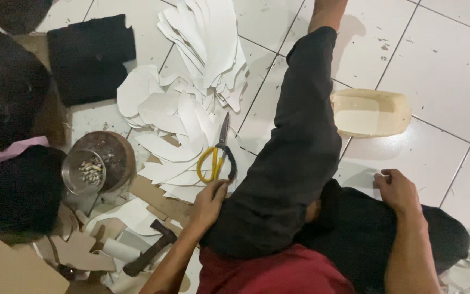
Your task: The person pours a white liquid from a plastic bottle into a beige container. They then use yellow-handled scissors to cut a white sheet into smaller pieces. Finally, they fold the cut pieces by hand and place them into the container.
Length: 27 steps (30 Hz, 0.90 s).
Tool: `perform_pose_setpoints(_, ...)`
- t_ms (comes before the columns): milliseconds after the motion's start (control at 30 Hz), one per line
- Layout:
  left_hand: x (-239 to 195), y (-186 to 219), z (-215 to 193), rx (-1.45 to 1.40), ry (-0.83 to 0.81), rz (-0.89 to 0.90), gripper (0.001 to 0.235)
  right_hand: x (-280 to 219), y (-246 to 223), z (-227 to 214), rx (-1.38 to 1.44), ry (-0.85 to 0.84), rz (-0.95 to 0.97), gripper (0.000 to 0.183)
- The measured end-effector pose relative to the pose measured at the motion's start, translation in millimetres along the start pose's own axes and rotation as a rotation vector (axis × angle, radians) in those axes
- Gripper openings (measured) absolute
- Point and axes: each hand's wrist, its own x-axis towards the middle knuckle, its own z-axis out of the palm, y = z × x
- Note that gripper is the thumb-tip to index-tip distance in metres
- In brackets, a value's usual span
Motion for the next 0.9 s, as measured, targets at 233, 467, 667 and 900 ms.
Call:
perform_pose_setpoints(233, -13, -39, -2, 0.176, 0.054, 0.011, 0.035, 1, 6, 5, -0.005, 0.016, -0.029, 0.047)
perform_pose_setpoints(467, -11, -54, -2, 0.183, 0.215, 0.165, 0.033, -6, 4, 4, -0.022, 0.038, -0.019, 0.049)
perform_pose_setpoints(667, -17, -14, 3, -0.007, 0.26, 0.096, 0.032, -39, -48, -11, 0.483, 0.04, -0.038, 0.053)
perform_pose_setpoints(900, 3, -9, 36, 0.135, 0.244, 0.44, 0.027, 5, -73, 11, 1.026, 0.115, 0.014, 0.069)
